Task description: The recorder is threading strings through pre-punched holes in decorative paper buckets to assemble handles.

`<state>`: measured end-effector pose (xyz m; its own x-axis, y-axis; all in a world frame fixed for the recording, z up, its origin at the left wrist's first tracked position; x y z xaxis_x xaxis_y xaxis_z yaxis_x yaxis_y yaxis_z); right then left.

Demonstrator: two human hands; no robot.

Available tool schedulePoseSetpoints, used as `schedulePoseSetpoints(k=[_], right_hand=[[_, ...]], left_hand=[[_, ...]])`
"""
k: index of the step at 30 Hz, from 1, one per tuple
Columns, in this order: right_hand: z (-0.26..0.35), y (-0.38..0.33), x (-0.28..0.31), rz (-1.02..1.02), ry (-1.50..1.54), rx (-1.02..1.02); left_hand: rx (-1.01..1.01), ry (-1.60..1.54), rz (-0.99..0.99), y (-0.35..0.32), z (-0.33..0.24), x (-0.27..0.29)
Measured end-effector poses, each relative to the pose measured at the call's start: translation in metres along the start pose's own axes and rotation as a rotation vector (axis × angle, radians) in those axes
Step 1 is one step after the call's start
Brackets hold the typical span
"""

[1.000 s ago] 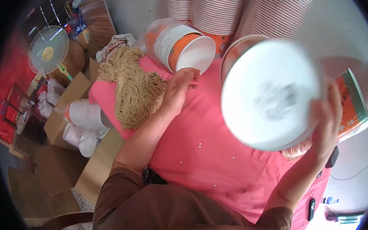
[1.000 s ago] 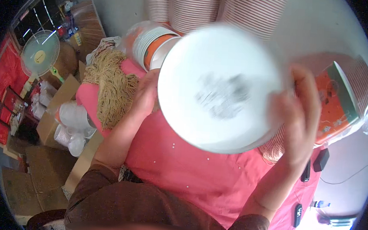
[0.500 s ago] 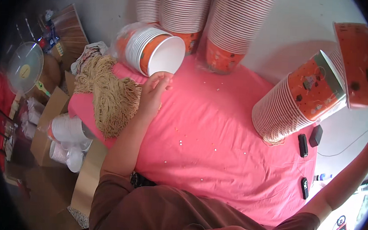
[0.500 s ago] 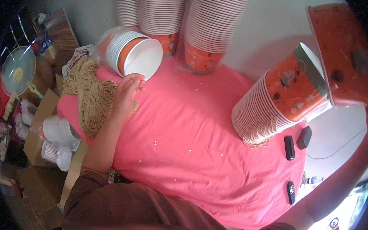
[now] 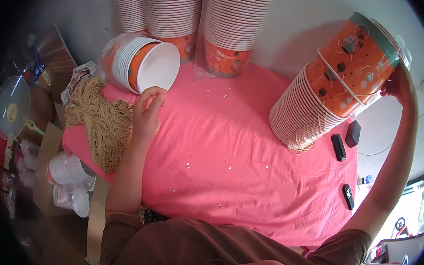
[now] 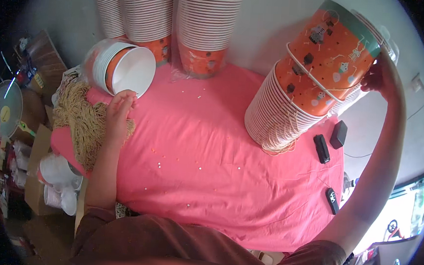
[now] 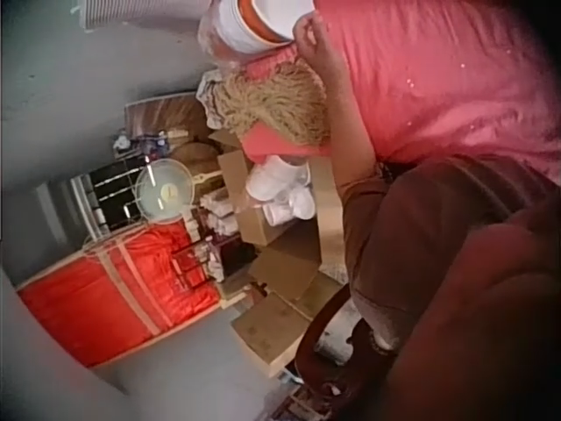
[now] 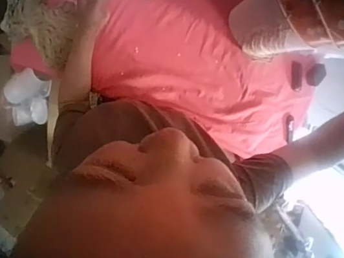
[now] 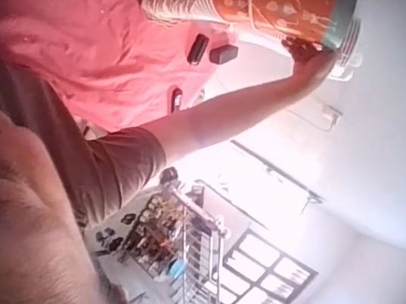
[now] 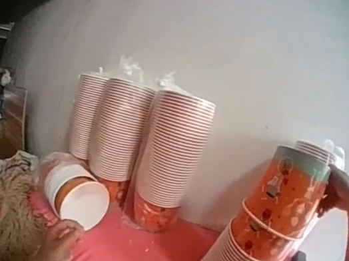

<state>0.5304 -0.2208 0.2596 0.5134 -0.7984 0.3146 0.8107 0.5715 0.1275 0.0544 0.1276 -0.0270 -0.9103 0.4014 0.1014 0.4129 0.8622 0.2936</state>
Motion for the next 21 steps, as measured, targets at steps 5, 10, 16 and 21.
schedulePoseSetpoints(k=[5, 10, 16, 21], right_hand=[[0.004, -0.015, -0.018, 0.025, 0.012, 0.097], [0.010, -0.010, -0.020, 0.074, -0.123, 0.139], [0.000, -0.005, -0.028, 0.078, -0.314, 0.159], [-0.001, -0.001, -0.021, -0.015, -0.376, 0.172]], left_hand=[[-0.079, 0.036, 0.021, -0.004, -0.008, -0.004], [-0.029, 0.057, 0.029, -0.003, -0.002, -0.005], [-0.109, 0.043, 0.035, -0.003, -0.006, -0.006], [-0.128, 0.030, 0.081, -0.003, -0.001, -0.009]])
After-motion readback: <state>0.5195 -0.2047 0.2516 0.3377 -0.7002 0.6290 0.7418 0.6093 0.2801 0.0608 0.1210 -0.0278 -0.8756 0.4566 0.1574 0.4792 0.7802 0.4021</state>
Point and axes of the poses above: each hand's wrist, its own y-axis towards the middle knuckle, its own x-axis out of the back of the hand, z = x × y, the point moved 8 cm from there along y, towards the middle knuckle, and after that the axes turned 12 degrees about y, right-handed, at the moved point
